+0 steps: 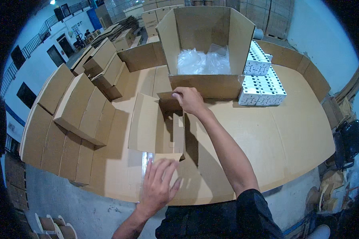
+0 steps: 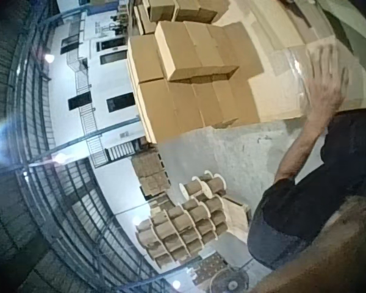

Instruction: The person packs small white boxes into larger cardboard boxes by hand, wrapping them in protective plastic wrap before placing them inside.

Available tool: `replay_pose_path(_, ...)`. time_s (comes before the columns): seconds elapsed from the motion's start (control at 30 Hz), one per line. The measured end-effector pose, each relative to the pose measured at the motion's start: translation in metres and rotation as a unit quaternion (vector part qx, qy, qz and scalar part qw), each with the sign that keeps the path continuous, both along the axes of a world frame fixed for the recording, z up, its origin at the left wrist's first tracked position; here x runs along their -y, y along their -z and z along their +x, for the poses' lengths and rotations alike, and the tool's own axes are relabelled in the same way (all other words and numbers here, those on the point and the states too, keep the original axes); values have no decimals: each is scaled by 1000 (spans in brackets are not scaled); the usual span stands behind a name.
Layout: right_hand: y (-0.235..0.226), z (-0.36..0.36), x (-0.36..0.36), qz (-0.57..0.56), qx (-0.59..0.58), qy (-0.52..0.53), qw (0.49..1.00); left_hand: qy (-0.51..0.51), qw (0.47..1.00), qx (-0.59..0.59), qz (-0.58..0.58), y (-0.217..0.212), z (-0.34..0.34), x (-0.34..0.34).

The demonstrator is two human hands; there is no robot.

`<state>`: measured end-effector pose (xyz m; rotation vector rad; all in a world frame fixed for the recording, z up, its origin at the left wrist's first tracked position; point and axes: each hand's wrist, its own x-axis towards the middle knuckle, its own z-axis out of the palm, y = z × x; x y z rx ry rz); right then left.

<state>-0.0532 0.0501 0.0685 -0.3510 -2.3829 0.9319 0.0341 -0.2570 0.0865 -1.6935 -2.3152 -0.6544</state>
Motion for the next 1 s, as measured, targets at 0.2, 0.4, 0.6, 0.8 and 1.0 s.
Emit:
replay_pose_path(0.2,12,-17,-9,-86,-2,96,992,-2,997,70,-23,43,15,17)
replay_pose_path(0.4,23,0,-13,-114,-22,144,983,-13,991,49,120,60,16,29)
replay_pose_path(0.6,-10,53,40,6,97,36,995,-212,904,272,252,78,23,20)
replay_pose_path(0.8,-1,61,68,69,151,76,983,-222,835,417,282,89,8,-46)
replay_pose_path(1.0,9,70,53,-85,111,46,989,-255,880,336,216,144,-13,-51)
